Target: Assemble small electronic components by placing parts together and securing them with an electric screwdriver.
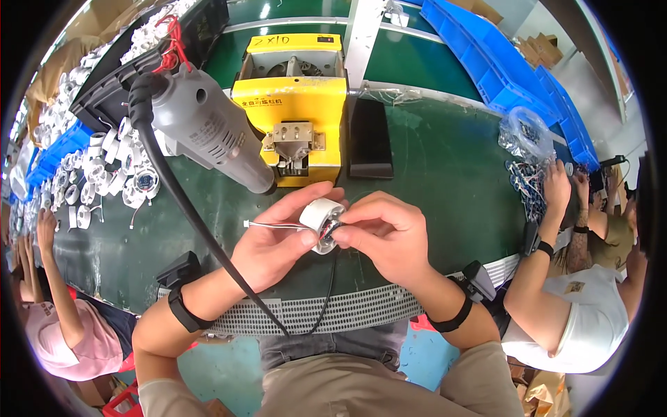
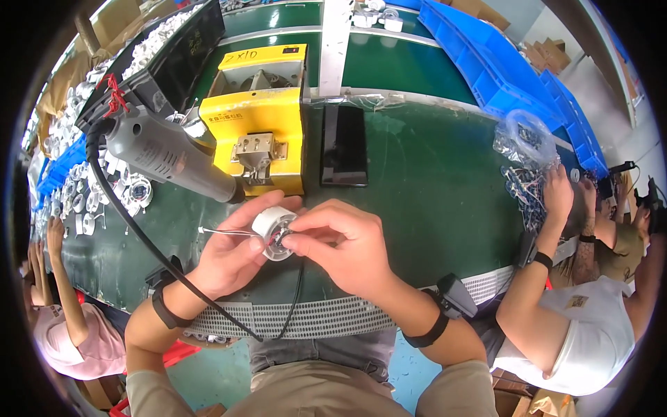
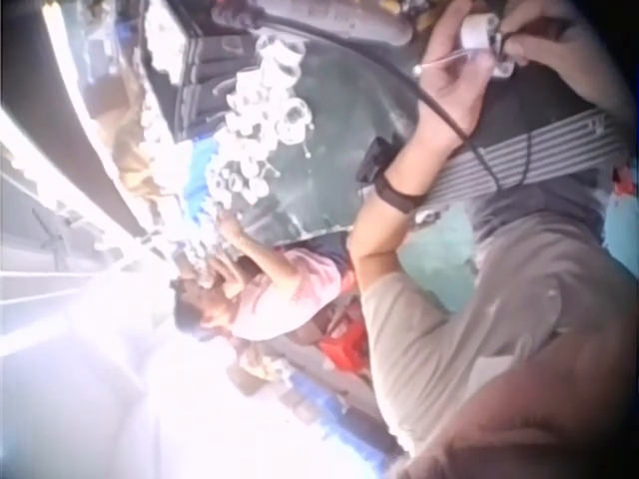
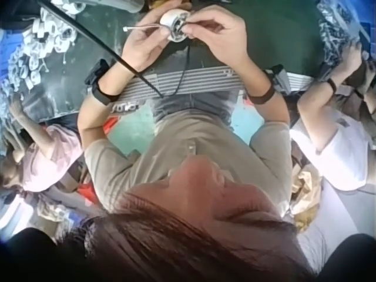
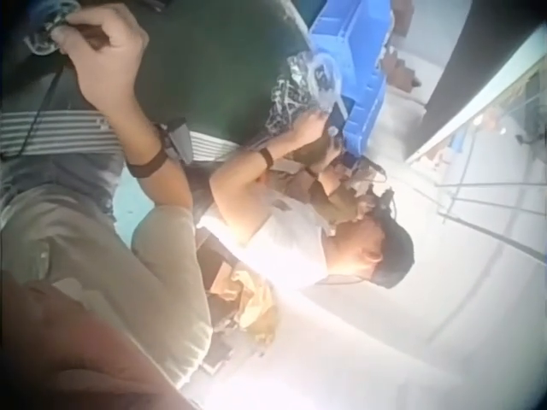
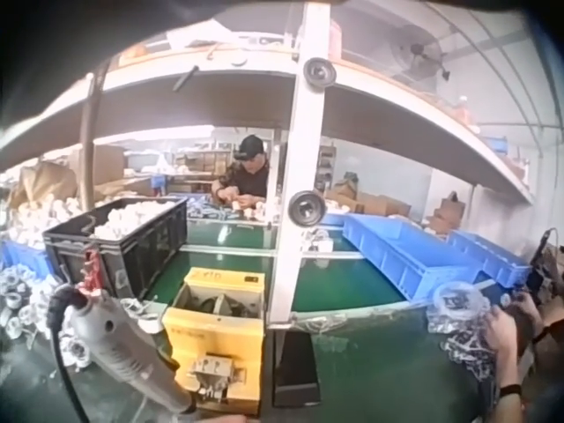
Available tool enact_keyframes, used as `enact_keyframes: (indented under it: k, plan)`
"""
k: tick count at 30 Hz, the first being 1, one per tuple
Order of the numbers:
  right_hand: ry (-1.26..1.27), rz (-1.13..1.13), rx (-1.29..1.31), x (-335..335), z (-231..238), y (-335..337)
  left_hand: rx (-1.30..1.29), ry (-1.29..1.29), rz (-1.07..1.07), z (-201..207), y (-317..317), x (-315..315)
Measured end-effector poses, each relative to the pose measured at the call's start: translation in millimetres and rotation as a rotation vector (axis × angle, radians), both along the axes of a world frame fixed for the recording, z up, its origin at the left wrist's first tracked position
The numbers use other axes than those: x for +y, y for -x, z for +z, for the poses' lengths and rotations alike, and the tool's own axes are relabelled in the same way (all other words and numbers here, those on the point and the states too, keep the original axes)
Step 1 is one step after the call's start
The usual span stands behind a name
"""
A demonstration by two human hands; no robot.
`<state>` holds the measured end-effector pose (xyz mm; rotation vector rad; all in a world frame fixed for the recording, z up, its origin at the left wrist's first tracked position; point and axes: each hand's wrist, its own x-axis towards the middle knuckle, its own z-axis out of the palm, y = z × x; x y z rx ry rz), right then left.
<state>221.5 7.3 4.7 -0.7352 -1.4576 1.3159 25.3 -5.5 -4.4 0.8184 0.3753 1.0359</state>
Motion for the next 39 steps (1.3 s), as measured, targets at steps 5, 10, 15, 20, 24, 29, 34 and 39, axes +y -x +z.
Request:
enact_keyframes:
  k: [5, 10, 15, 20, 24, 29, 34, 39]
  plan:
    - [-0.392, -0.166, -0.285, 3, -3, -1, 0.173, -0.162, 0.008, -2, -2, -1]
    - [-0.169, -0.151, -0.108, 0, -1, 9, 0.104, -0.179, 0.098, -5, -11, -10]
    - [-0.176, -0.092, -0.200, 5, -6, 2, 0.605, -0.221, 0.148, 6, -6, -6]
    - [-0.296, -0.113, -0.417, 11, 1, 10, 0.646, -0.182, 0.154, -1, 3, -5]
    - [-0.431, -0.241, -0.301, 16, 18, 41, 0.691, -0.146, 0.109, -16, 18, -10]
    - [-0.301, -0.132, -0.435, 32, 29, 95, 0.635, 0.012, 0.092, -10, 31, -7]
    - [-0.719, -0.179, 0.031, 57, 32, 101, 0.616, 0.033, 0.196, -14, 32, -4]
    - [-0.540, -0.459, 0.133, 73, 64, 110, 0.727, 0.070, 0.165, -10, 36, 1]
